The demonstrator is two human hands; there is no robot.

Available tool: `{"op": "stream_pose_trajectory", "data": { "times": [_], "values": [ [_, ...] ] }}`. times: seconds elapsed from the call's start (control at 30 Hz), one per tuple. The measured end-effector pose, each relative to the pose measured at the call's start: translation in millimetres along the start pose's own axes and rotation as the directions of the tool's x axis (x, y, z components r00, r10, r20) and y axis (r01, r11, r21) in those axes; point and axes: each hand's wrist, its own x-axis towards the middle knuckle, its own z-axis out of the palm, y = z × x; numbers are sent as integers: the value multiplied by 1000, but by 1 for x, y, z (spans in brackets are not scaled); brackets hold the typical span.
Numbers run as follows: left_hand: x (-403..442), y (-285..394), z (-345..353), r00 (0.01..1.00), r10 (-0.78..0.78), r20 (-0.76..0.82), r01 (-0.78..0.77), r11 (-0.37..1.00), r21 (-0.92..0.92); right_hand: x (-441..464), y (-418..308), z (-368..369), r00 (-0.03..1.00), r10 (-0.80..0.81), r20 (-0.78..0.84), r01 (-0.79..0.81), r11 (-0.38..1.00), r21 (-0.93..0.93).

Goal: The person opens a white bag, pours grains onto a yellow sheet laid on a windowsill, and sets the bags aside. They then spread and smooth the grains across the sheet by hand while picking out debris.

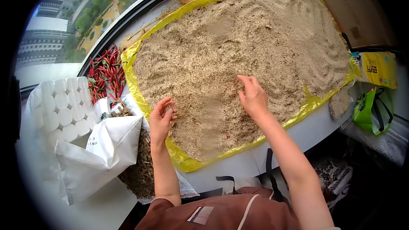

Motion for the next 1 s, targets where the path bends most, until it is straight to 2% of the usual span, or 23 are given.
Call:
{"op": "stream_pose_trajectory", "data": {
  "times": [0.03,0.07,0.13,0.17,0.27,0.33,0.4,0.47,0.57,0.6,0.7,0.77,0.83,0.87,0.9,0.93,1.0],
  "values": [
    [-1,3,-2,999,-18,30,20,999,-38,1,-1,5,1000,27,-13,-27,999,-37],
    [-3,7,-1,997,-37,65,42,996,-78,3,-5,14,998,34,50,-34,999,-18],
    [-9,19,5,993,-56,105,67,992,-104,3,-24,30,985,-99,145,76,985,155],
    [-9,21,6,995,-51,81,54,998,-34,1,-32,34,969,-167,183,121,963,240],
    [-4,13,0,1000,17,-17,-14,986,167,2,-41,31,918,-324,227,237,909,342],
    [1,-15,-19,992,80,-96,-28,893,449,1,-34,6,969,-145,201,92,963,252],
    [-2,-28,-31,971,175,-163,-18,735,678,-2,-7,-18,999,-15,36,11,993,122],
    [1,-35,-29,929,310,-202,1,544,839,-6,41,-37,990,10,-142,-36,983,-181],
    [14,-26,-5,932,239,-271,111,523,845,-8,91,-51,941,234,-245,-310,886,-345],
    [22,-22,3,946,157,-285,150,568,809,-4,94,-51,925,324,-197,-374,865,-335],
    [47,4,38,960,98,-262,157,587,794,24,65,-33,922,347,-169,-383,877,-289],
    [56,15,60,978,117,-170,80,544,835,41,19,-30,932,362,-22,-359,916,-180],
    [57,29,84,989,140,-54,-20,478,878,52,-9,-9,965,263,6,-258,948,-188],
    [53,37,92,992,125,18,-78,497,864,52,-19,2,984,180,-5,-178,971,-159],
    [49,36,98,981,153,122,-181,477,860,51,-36,4,982,169,83,-159,980,-118],
    [43,33,101,959,177,221,-279,453,847,46,-36,20,999,8,43,-2,990,-139],
    [32,23,97,902,195,386,-431,351,831,38,-30,34,970,-189,153,211,967,-143]
  ]
}}
